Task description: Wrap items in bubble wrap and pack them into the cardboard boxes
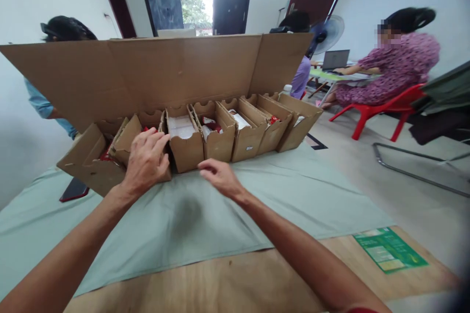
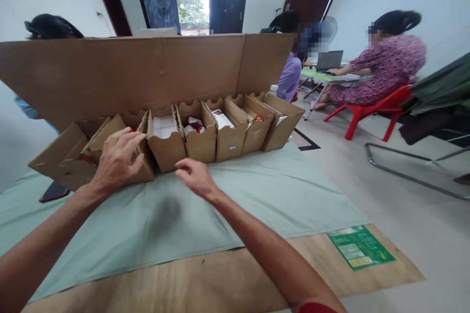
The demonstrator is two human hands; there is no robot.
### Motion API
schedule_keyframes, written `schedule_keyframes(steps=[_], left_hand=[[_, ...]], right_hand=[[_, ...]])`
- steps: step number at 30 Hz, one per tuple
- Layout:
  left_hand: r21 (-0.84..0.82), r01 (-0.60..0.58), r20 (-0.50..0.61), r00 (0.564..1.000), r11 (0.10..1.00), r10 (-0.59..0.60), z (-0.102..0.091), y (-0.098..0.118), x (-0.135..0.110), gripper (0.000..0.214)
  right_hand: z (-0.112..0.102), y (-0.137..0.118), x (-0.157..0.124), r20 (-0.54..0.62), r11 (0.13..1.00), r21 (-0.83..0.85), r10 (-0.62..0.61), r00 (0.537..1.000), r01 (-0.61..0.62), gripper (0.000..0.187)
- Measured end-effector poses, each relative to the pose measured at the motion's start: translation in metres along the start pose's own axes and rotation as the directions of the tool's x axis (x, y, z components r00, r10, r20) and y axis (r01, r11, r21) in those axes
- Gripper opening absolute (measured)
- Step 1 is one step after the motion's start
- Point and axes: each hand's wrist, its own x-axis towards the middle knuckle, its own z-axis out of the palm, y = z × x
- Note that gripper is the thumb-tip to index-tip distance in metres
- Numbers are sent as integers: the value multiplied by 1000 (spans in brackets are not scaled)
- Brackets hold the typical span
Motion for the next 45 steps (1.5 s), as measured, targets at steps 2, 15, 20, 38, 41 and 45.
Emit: schedule_keyframes(steps=[2, 15, 20, 38, 41, 45], left_hand=[[-5, -39, 119, 992, 999, 39, 12, 9, 19, 52], [121, -27, 351, 936, 992, -17, 25, 3, 45, 56], [81, 16, 295, 955, 997, -39, 24, 3, 40, 55], [-273, 0, 461, 877, 962, 131, 136, 113, -84, 56], [-250, -23, 454, 880, 968, 138, 137, 113, -89, 57], [-245, -54, 416, 896, 968, 155, 138, 114, -92, 56]], right_hand=[[-42, 9, 3, -160, 999, -32, 32, 987, -38, 34], [-68, -40, 82, -18, 737, -674, 57, 998, -54, 25], [-61, -40, 75, -17, 750, -660, 46, 999, -45, 22], [-139, -18, 57, -106, 594, -794, 74, 992, -129, 23], [-139, -17, 48, -82, 618, -781, 37, 996, -88, 28], [-177, -10, 29, -233, 653, -750, -113, 966, -105, 39]])
